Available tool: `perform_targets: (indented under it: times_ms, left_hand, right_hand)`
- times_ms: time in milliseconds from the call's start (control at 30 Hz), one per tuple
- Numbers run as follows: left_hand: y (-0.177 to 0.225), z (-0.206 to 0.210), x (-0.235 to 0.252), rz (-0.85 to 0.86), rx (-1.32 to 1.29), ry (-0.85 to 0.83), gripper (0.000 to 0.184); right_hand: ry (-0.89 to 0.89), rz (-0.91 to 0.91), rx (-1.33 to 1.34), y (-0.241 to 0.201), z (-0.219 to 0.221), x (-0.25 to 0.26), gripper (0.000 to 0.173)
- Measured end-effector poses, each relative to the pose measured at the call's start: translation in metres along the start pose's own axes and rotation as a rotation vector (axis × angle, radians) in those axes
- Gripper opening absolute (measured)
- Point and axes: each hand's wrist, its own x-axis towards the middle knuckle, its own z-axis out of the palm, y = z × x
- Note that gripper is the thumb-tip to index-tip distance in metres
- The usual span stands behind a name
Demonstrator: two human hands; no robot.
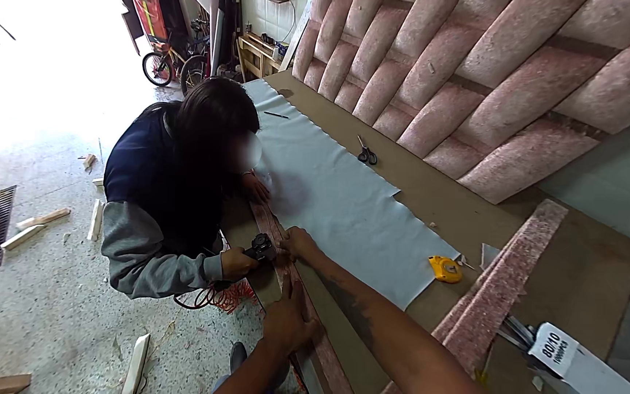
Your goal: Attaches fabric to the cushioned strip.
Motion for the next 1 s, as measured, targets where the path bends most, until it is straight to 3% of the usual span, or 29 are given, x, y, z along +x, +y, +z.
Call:
perform_targets:
  times_ms: [467, 600, 700, 767, 900, 1000]
  left_hand:
    - [0.002, -0.002, -0.002, 0.003, 0.008, -0.013, 0.107]
    - [0.001, -0.004, -0.005, 0.025, 0.034, -0.036, 0.110]
    - [-0.002, -0.009, -0.005, 0.055, 0.035, -0.063, 0.101]
    - [-0.006, -0.014, -0.007, 0.092, 0.019, -0.092, 0.083]
    - [-0.025, -0.021, -0.005, 0.210, 0.023, -0.123, 0.064]
    - [-0.051, -0.034, 0.003, 0.412, 0.115, 0.014, 0.046]
  right_hand:
    - [-0.017, 0.034, 0.028, -0.002, -0.002, 0.001, 0.038]
    - [0.063, 0.033, 0.087, 0.005, 0.000, -0.014, 0.030]
    - [0.225, 0.000, 0.255, 0.031, 0.011, -0.061, 0.032]
    - [0.304, 0.008, 0.334, 0.048, 0.033, -0.112, 0.035]
    - [0.327, 0.133, 0.298, 0.045, 0.086, -0.221, 0.039]
    - [0.482, 0.088, 0.282, 0.039, 0.141, -0.241, 0.033]
